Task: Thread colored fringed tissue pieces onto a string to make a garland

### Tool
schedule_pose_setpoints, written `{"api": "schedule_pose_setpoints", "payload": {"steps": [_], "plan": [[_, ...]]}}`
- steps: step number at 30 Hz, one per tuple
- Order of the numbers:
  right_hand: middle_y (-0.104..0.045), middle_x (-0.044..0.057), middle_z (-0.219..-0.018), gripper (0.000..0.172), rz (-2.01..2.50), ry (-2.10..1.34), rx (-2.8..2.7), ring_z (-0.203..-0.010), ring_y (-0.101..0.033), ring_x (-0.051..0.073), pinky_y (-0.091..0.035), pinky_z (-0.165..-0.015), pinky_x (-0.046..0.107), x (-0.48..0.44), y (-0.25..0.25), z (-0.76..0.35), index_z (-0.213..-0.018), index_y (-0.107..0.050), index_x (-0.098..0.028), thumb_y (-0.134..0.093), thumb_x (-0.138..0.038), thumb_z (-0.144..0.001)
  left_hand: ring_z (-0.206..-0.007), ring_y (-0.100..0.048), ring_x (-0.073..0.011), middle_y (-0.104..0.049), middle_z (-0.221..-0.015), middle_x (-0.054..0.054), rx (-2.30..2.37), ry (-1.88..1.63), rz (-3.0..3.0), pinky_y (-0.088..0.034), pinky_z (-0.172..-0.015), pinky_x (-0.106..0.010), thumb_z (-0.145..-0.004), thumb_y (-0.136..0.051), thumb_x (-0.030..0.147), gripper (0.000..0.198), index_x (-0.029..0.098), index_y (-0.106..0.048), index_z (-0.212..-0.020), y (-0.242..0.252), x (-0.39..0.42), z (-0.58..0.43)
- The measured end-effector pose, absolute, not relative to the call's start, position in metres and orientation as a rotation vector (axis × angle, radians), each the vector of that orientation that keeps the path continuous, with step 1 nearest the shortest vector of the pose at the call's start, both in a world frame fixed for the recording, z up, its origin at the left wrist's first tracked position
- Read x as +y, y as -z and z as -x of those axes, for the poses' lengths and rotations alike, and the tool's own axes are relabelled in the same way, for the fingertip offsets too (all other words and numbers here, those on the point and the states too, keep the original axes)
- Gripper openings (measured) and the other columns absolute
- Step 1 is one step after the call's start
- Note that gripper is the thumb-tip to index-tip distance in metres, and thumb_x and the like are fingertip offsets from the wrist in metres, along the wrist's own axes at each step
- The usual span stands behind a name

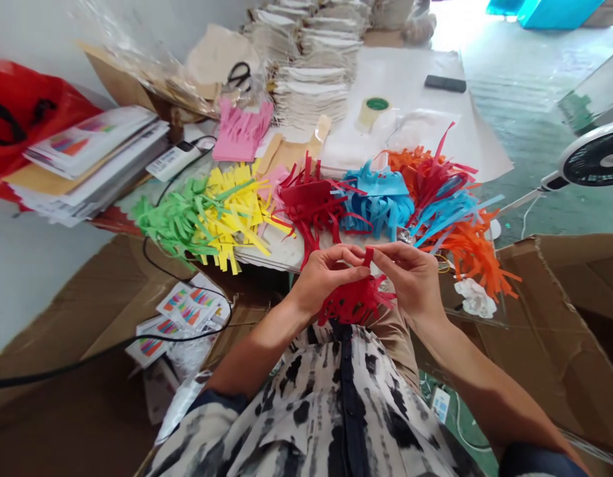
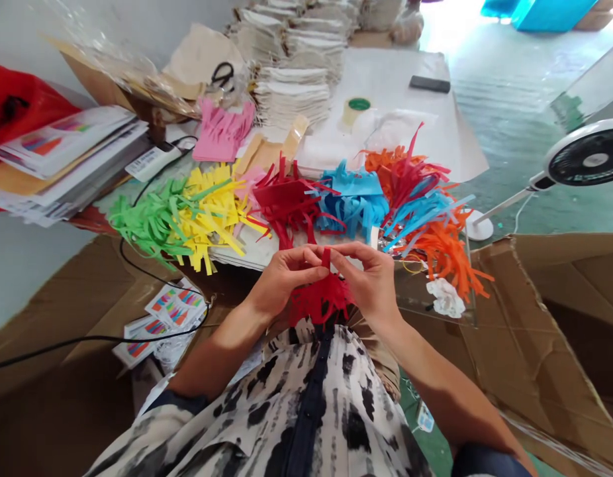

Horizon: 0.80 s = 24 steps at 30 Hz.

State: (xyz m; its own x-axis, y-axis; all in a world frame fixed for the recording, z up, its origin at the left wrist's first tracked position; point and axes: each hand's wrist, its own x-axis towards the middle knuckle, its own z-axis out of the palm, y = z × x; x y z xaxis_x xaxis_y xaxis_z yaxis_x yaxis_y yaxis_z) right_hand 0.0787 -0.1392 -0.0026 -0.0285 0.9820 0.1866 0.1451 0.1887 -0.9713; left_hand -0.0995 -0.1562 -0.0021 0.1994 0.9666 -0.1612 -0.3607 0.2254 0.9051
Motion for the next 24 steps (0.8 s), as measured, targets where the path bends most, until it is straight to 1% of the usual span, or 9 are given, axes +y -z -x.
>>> {"api": "schedule_pose_setpoints", "payload": {"steps": [4, 7, 11, 13, 15, 18, 20, 22, 24], "plan": [[-0.083, 0.0, -0.091, 0.013, 1.133, -1.078, -1.503, -0.084, -0.077, 0.021, -0.059, -0.08, 0.037, -0.136, 0.003, -0.082, -0.093, -0.085, -0.031, -0.079, -0.043, -0.091, -0.081, -0.068, -0.0112, -0.075, -0.091, 0.0, 0.926, -1.11, -0.81, -0.053, -0.082, -0.025, -0.068, -0.099, 0.033, 0.028, 0.018, -0.077, -0.076, 0.008, -0.156, 0.1], [-0.083, 0.002, -0.094, 0.017, 1.141, -1.051, -1.642, -0.087, -0.076, 0.023, -0.058, -0.081, 0.038, -0.136, -0.002, -0.082, -0.096, -0.084, -0.029, -0.077, -0.045, -0.093, -0.083, -0.067, -0.0124, -0.074, -0.092, -0.001, 0.955, -1.138, -0.811, -0.053, -0.082, -0.026, -0.065, -0.1, 0.035, 0.033, 0.017, -0.074, -0.074, 0.01, -0.157, 0.101], [-0.08, 0.003, -0.085, 0.017, 1.135, -0.946, -1.749, -0.079, -0.074, 0.023, -0.058, -0.075, 0.039, -0.123, -0.01, -0.077, -0.085, -0.081, -0.027, -0.078, -0.043, -0.092, -0.085, -0.068, -0.0138, -0.074, -0.094, -0.003, 0.959, -1.171, -0.866, -0.053, -0.083, -0.027, -0.066, -0.099, 0.037, 0.035, 0.016, -0.073, -0.073, 0.011, -0.155, 0.106], [-0.079, 0.002, -0.082, 0.02, 1.095, -0.921, -1.834, -0.075, -0.073, 0.022, -0.058, -0.072, 0.037, -0.098, -0.016, -0.074, -0.085, -0.08, -0.026, -0.076, -0.044, -0.093, -0.084, -0.066, -0.0126, -0.072, -0.094, -0.002, 0.994, -1.198, -0.866, -0.052, -0.081, -0.025, -0.067, -0.099, 0.036, 0.034, 0.015, -0.072, -0.072, 0.013, -0.153, 0.111], [-0.079, 0.002, -0.08, 0.023, 1.101, -0.766, -1.899, -0.073, -0.071, 0.021, -0.057, -0.072, 0.035, -0.058, -0.023, -0.07, -0.087, -0.081, -0.025, -0.074, -0.046, -0.093, -0.083, -0.066, -0.0119, -0.071, -0.095, -0.001, 1.041, -1.208, -0.86, -0.052, -0.08, -0.024, -0.069, -0.098, 0.035, 0.033, 0.015, -0.072, -0.073, 0.016, -0.151, 0.116], [-0.082, 0.006, -0.1, 0.022, 1.252, -0.327, -1.981, -0.095, -0.075, 0.027, -0.056, -0.092, 0.041, 0.02, -0.029, -0.06, -0.1, -0.083, -0.022, -0.067, -0.038, -0.096, -0.083, -0.067, -0.0124, -0.073, -0.095, -0.002, 1.09, -1.171, -0.843, -0.052, -0.08, -0.023, -0.072, -0.096, 0.036, 0.031, 0.016, -0.074, -0.079, 0.021, -0.149, 0.124], [-0.082, 0.01, -0.111, 0.027, 1.444, -0.174, -2.147, -0.11, -0.073, 0.032, -0.053, -0.101, 0.045, 0.071, -0.03, -0.048, -0.108, -0.083, -0.022, -0.061, -0.033, -0.098, -0.081, -0.068, -0.0122, -0.074, -0.09, -0.001, 1.103, -1.152, -0.827, -0.053, -0.078, -0.022, -0.072, -0.096, 0.035, 0.031, 0.017, -0.074, -0.084, 0.022, -0.149, 0.129], [-0.081, 0.011, -0.121, 0.034, 1.656, -0.123, -2.306, -0.117, -0.071, 0.033, -0.053, -0.102, 0.046, 0.113, -0.026, -0.032, -0.12, -0.081, -0.024, -0.055, -0.034, -0.1, -0.08, -0.068, -0.0117, -0.074, -0.086, 0.0, 1.091, -1.177, -0.792, -0.053, -0.078, -0.021, -0.07, -0.098, 0.031, 0.034, 0.018, -0.074, -0.091, 0.022, -0.148, 0.133], [-0.079, 0.012, -0.124, 0.036, 1.796, -0.114, -2.408, -0.119, -0.069, 0.033, -0.054, -0.101, 0.045, 0.142, -0.021, -0.015, -0.124, -0.08, -0.024, -0.058, -0.037, -0.098, -0.082, -0.069, -0.012, -0.075, -0.088, 0.001, 1.06, -1.209, -0.729, -0.054, -0.079, -0.021, -0.068, -0.099, 0.028, 0.041, 0.02, -0.077, -0.102, 0.021, -0.148, 0.137]]}}
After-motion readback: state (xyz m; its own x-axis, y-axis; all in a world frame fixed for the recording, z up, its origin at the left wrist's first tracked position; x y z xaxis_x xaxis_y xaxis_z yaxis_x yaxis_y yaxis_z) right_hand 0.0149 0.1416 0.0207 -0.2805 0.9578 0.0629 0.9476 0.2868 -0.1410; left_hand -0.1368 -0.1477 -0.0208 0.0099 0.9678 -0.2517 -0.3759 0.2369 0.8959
